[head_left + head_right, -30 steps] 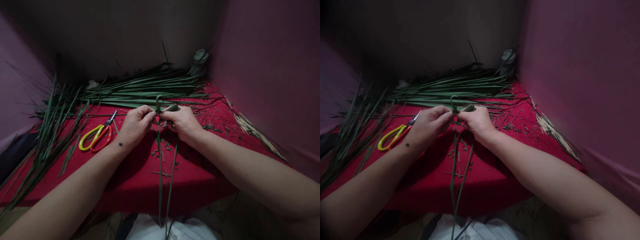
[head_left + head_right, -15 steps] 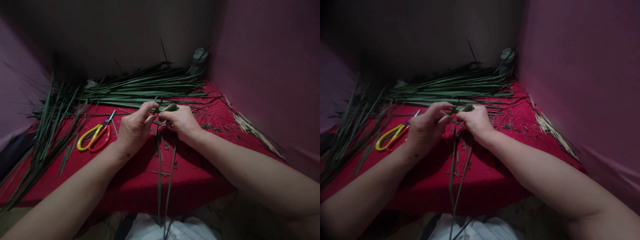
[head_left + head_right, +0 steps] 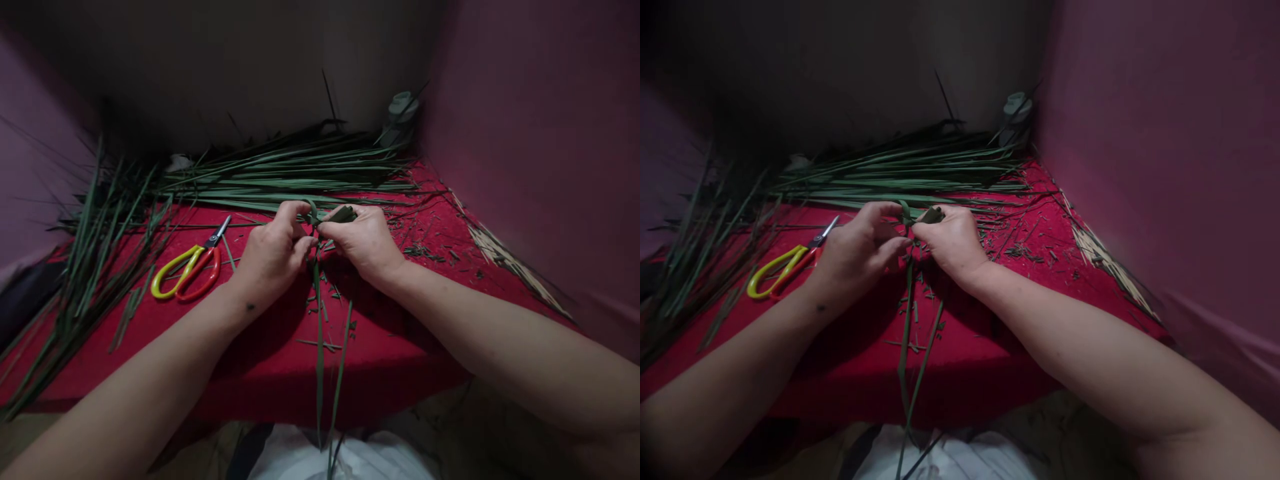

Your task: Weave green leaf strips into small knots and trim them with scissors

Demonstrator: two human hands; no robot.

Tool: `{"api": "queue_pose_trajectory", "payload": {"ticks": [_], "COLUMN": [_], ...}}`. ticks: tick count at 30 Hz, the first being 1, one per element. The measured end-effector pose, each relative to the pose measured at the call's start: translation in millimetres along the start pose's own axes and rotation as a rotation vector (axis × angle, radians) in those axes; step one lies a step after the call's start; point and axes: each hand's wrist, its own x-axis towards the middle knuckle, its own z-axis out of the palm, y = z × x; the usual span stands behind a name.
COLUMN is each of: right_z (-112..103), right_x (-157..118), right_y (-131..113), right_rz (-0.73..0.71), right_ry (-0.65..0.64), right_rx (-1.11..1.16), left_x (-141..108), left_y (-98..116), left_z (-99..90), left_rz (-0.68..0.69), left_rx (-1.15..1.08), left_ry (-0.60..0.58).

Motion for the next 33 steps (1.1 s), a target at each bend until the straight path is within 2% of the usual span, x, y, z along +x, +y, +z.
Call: {"api": "queue_pose_trajectory", "payload": {"ticks": [5, 7, 11, 18, 20, 24, 30, 33], "right_z": [0.2, 0.5, 1.8, 0.4, 0.3, 1.4, -1.3, -3.2], "right_x": [-0.2, -0.3, -0.5, -1.5, -1.8, -1.4, 1.6, 3.6], "right_y": [0.9, 1.6, 1.0, -5.0, -4.8, -3.4, -2.9, -2.9], "right_rz": [0.021, 0.026, 0.056, 0.198, 0.179, 0.157, 0.231, 0.25], "right_ry": [-0.027, -0.043, -0.078, -0.259, -0.246, -0.129, -0.21, -0.17], "right_rx": [0.047, 0.081, 0.194, 0.348, 0.352, 0.338, 0.415, 0.45], "left_x": [3.0, 4.1, 4.9, 10.7, 11.9, 11.2, 9.5, 8.8], "left_y": [0.3, 0.3, 0.4, -9.9, -13.5, -14.8, -15.5, -16.3], "left_z": [-5.9, -8.7, -14.1, -22.6, -22.8, -19.3, -23.5, -30.0], "left_rz": [-0.2, -0.259, -0.286, -0.225, -0.225, -0.182, -0.138, -0.145], "left_rx": [-0.525, -0.656, -0.811, -0.78, -0.764, -0.675, -0.704, -0.775], "left_ry": [-0.149, -0.202, -0.327, -0.494, -0.519, -0.524, -0.606, -0.595]}}
